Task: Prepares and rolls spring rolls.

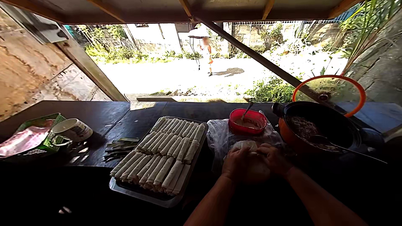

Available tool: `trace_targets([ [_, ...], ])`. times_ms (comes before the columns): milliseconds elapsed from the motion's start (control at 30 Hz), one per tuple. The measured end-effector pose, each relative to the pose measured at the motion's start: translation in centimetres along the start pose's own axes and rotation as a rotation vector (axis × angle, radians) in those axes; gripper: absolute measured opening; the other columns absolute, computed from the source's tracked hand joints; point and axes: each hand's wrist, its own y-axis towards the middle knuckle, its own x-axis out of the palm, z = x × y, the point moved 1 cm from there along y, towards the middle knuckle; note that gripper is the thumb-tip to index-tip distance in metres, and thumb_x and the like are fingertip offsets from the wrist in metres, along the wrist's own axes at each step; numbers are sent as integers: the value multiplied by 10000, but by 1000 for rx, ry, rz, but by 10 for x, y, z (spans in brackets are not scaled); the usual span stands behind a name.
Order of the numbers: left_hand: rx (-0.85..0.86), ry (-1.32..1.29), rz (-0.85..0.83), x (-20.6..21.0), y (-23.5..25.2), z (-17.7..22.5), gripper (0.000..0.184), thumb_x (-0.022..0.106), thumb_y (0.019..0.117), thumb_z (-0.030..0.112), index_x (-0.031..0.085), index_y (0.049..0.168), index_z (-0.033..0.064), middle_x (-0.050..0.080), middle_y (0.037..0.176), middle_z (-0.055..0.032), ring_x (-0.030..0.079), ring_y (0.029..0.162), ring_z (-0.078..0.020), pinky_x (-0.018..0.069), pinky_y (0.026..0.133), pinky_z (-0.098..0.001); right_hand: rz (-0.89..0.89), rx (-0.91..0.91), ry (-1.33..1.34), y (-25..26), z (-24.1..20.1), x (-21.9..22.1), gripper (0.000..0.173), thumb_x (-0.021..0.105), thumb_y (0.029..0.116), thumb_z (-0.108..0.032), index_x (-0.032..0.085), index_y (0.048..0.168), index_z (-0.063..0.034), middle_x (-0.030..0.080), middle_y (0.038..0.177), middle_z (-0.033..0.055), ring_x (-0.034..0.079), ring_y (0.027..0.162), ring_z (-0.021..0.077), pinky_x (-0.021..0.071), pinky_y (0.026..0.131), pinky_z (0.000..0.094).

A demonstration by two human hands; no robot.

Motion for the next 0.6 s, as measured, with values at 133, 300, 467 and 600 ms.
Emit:
trace_targets([
  [133, -8, 2, -7, 0, 0, 1, 302, 594, 1016, 273, 700, 1293, 218, 759, 1136, 89, 680, 1099, -127, 523, 1009, -380, -8, 6, -6, 0, 1, -1, 216, 618, 1009, -227, 764, 1112, -106, 704, 1183, 52, 653, 1141, 126, 517, 1040, 299],
  [300, -9, 1, 4, 1, 1, 0, 295, 594, 1018, 282, 706, 1285, 223, 763, 1111, 81, 685, 1076, -129, 526, 1001, -378, 3, -3, -3, 1, 2, 1, 211, 621, 1005, -223, 767, 1106, -109, 707, 1177, 53, 655, 1138, 128, 521, 1036, 302],
  [467, 0, 5, 5, 1, 0, -1, 298, 594, 1017, 297, 706, 1283, 219, 763, 1113, 83, 685, 1082, -129, 527, 1002, -378, 3, -9, -1, 2, 2, 1, 210, 626, 1004, -227, 768, 1103, -107, 708, 1171, 56, 657, 1134, 134, 522, 1034, 304],
  [600, -2, -1, 10, 1, 0, 0, 289, 604, 1012, 283, 708, 1272, 209, 764, 1107, 79, 691, 1064, -136, 533, 985, -386, -2, -4, -3, 1, 2, 0, 209, 623, 1005, -224, 767, 1104, -109, 707, 1177, 54, 658, 1135, 131, 523, 1035, 308],
])
